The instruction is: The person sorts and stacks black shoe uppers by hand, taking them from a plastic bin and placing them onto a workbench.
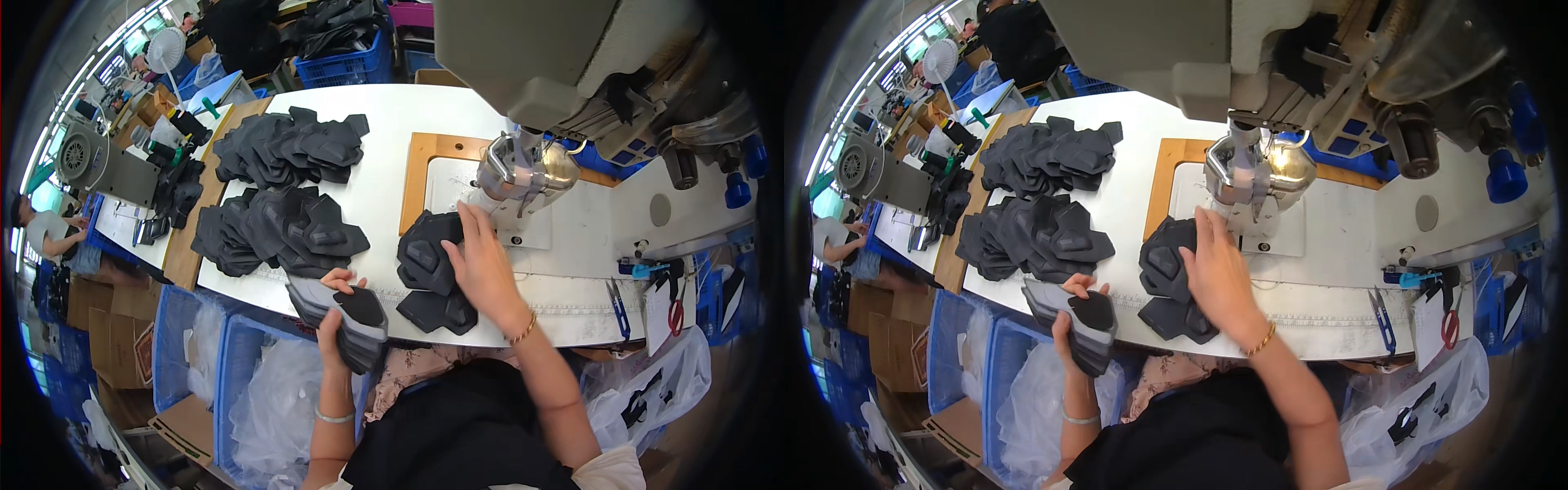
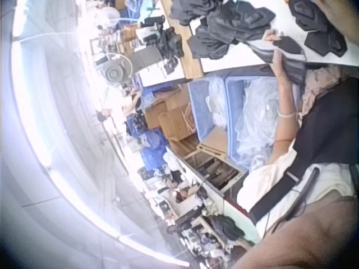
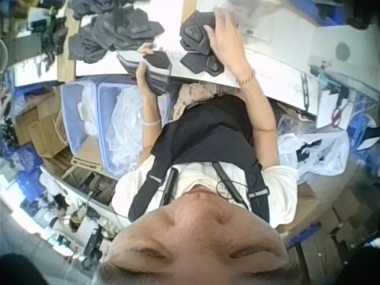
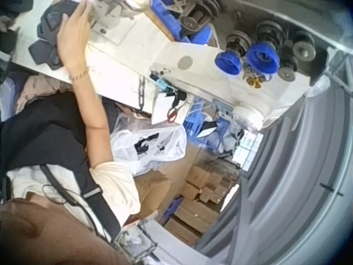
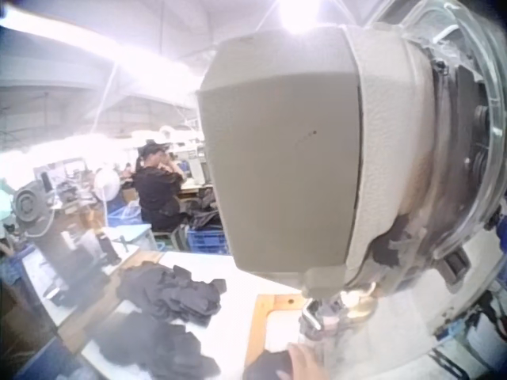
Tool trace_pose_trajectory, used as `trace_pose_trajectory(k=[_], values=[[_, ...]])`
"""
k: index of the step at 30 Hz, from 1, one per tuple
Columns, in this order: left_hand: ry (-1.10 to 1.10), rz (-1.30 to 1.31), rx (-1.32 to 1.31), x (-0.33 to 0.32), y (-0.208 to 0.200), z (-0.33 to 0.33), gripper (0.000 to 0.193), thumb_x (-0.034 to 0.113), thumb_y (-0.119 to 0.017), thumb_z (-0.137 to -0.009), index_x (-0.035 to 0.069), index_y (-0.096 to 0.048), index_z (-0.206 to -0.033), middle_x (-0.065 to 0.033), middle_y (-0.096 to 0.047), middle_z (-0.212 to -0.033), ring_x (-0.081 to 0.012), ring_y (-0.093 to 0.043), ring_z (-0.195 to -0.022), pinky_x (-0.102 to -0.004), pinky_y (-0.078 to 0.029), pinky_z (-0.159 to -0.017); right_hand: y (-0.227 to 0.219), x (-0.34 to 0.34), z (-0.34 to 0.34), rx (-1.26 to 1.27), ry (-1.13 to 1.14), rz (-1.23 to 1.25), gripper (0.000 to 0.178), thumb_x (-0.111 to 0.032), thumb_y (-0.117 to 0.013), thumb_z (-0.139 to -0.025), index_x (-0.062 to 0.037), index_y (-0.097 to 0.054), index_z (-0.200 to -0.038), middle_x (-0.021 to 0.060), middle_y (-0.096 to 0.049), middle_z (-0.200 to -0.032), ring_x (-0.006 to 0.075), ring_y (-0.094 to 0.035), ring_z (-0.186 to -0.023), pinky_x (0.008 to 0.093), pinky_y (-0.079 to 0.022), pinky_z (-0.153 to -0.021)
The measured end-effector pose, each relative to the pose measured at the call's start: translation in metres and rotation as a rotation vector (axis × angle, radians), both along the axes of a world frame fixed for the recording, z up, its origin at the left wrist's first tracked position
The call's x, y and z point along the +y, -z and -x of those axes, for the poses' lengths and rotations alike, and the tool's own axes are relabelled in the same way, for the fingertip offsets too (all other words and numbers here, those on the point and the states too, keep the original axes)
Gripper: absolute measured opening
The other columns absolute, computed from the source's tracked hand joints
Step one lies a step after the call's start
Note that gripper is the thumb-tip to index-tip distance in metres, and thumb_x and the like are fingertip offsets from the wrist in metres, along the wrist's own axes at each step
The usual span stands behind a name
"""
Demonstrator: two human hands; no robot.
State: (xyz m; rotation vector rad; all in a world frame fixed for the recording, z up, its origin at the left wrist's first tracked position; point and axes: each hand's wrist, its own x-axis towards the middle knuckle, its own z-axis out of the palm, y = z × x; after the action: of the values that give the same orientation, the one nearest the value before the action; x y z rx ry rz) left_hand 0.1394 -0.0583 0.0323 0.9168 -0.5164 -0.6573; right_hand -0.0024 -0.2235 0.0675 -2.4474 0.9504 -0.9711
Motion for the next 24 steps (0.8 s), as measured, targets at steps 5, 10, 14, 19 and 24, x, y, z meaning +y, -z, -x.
trace_pose_trajectory(k=[5, 10, 14, 19, 24], values=[[0.227, 0.189, 0.162, -0.002, 0.005, -0.009, 0.042, 0.025, -0.061, -0.073, -0.003, -0.049, -0.103, -0.0169, -0.052, -0.108, -0.0295, -0.051, -0.110, -0.0477, -0.036, -0.102, 0.002, -0.015, -0.004, 0.281, -0.097, -0.123, 0.051, -0.014, -0.067, -0.080, 0.0029, -0.042, -0.121, 0.0182, -0.045, -0.114, 0.0355, -0.059, -0.090, 0.0416, -0.051, -0.072], [0.134, 0.097, 0.159, -0.001, -0.004, -0.004, 0.046, 0.021, -0.063, -0.070, -0.002, -0.048, -0.106, -0.0166, -0.055, -0.099, -0.0315, -0.054, -0.104, -0.0458, -0.039, -0.099, -0.017, -0.015, -0.002, 0.222, -0.131, -0.016, 0.037, -0.015, -0.069, -0.079, -0.0003, -0.053, -0.109, 0.0160, -0.051, -0.107, 0.0307, -0.060, -0.080, 0.0379, -0.051, -0.067], [0.158, 0.149, 0.169, 0.011, 0.005, -0.010, 0.045, 0.024, -0.062, -0.070, -0.002, -0.049, -0.105, -0.0166, -0.055, -0.099, -0.0311, -0.054, -0.105, -0.0441, -0.039, -0.098, -0.035, -0.030, 0.013, -0.100, -0.324, -0.524, 0.021, -0.014, -0.069, -0.081, -0.0014, -0.060, -0.096, 0.0092, -0.059, -0.079, 0.0138, -0.054, -0.067, 0.0262, -0.045, -0.062], [0.198, 0.118, 0.201, 0.018, -0.005, -0.008, 0.050, 0.028, -0.059, -0.071, -0.003, -0.050, -0.110, -0.0168, -0.056, -0.100, -0.0307, -0.055, -0.105, -0.0423, -0.039, -0.098, -0.035, -0.043, -0.005, 0.022, -0.559, -0.549, 0.021, -0.017, -0.065, -0.085, -0.0047, -0.060, -0.101, 0.0100, -0.060, -0.088, 0.0191, -0.057, -0.074, 0.0288, -0.046, -0.070], [0.181, -0.147, 0.109, 0.010, -0.023, 0.001, 0.064, 0.021, -0.063, -0.072, -0.008, -0.044, -0.126, -0.0156, -0.059, -0.103, -0.0258, -0.056, -0.104, -0.0377, -0.042, -0.095, -0.013, -0.050, -0.033, 0.387, -0.462, -0.035, 0.021, -0.018, -0.066, -0.082, -0.0042, -0.056, -0.095, 0.0093, -0.053, -0.100, 0.0262, -0.055, -0.088, 0.0355, -0.046, -0.076]])
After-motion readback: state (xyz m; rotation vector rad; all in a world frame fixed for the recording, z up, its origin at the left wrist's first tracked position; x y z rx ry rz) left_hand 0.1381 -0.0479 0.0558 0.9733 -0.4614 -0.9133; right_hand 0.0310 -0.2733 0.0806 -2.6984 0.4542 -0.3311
